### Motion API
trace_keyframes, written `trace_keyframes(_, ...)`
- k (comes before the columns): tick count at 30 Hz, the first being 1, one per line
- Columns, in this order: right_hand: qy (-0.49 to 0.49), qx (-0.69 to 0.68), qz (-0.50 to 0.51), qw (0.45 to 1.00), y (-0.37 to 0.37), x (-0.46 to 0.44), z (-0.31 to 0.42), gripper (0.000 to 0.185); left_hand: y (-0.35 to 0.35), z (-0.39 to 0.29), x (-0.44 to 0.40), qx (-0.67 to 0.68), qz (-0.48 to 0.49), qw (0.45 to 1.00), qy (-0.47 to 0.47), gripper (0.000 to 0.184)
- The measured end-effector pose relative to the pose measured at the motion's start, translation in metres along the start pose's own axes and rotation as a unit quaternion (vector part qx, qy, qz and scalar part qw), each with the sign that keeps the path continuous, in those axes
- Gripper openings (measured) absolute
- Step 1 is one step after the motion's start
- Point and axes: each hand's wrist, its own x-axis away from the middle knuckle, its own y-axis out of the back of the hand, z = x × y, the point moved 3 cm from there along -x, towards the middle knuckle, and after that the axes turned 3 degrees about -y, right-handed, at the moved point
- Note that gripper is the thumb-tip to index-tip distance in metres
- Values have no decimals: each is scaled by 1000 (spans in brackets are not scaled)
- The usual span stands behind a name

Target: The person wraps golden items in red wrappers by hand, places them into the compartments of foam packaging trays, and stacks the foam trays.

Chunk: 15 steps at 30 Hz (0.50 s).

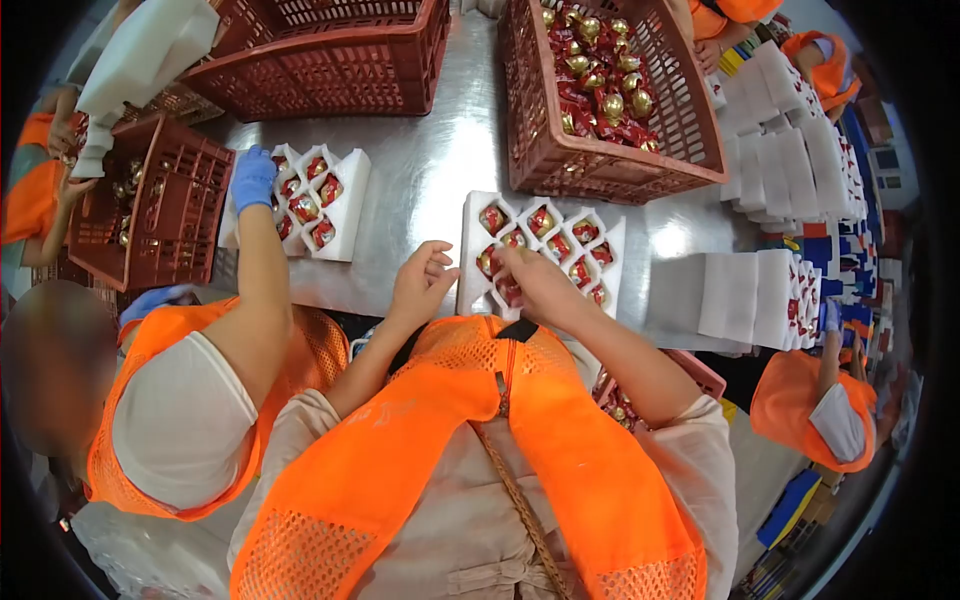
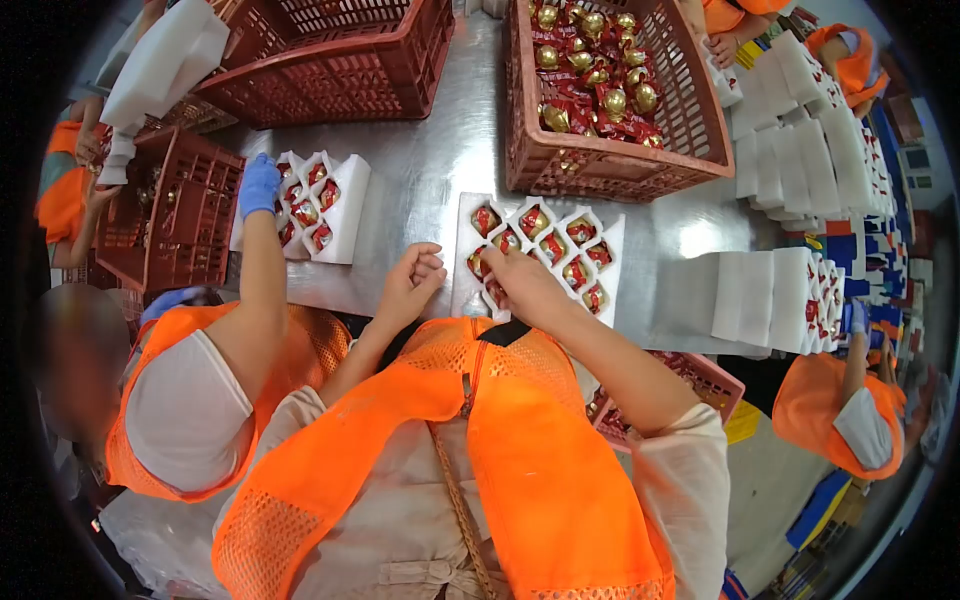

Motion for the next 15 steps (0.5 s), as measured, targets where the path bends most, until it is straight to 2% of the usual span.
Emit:
trace_keyframes(1, -99, -67, -48, 992, -3, -4, 0, 24, 0, -1, 0, 4, 3, 1000, 6, 33)
trace_keyframes(2, -95, 53, -72, 991, -1, 1, 15, 23, 1, -2, -2, 7, 6, 1000, 9, 33)
trace_keyframes(3, -94, 52, -73, 992, -6, 7, 18, 23, 1, -4, -1, 5, 5, 1000, 8, 33)
trace_keyframes(5, -65, 44, -148, 986, -14, 17, 20, 21, -2, -13, -1, -15, 14, 1000, -7, 33)
trace_keyframes(6, 1, 97, -216, 971, -12, 21, 20, 17, -2, -15, -2, -14, 16, 1000, -8, 33)
trace_keyframes(7, 0, 98, -215, 972, -8, 24, 17, 17, -3, -15, -2, -17, 22, 1000, 8, 33)
trace_keyframes(10, 86, 149, -152, 973, -8, 26, 15, 11, -3, -12, 4, -16, 28, 999, 29, 32)
trace_keyframes(15, 122, 145, -139, 972, -20, 15, -3, 9, -5, -11, 0, -15, 39, 999, 28, 32)
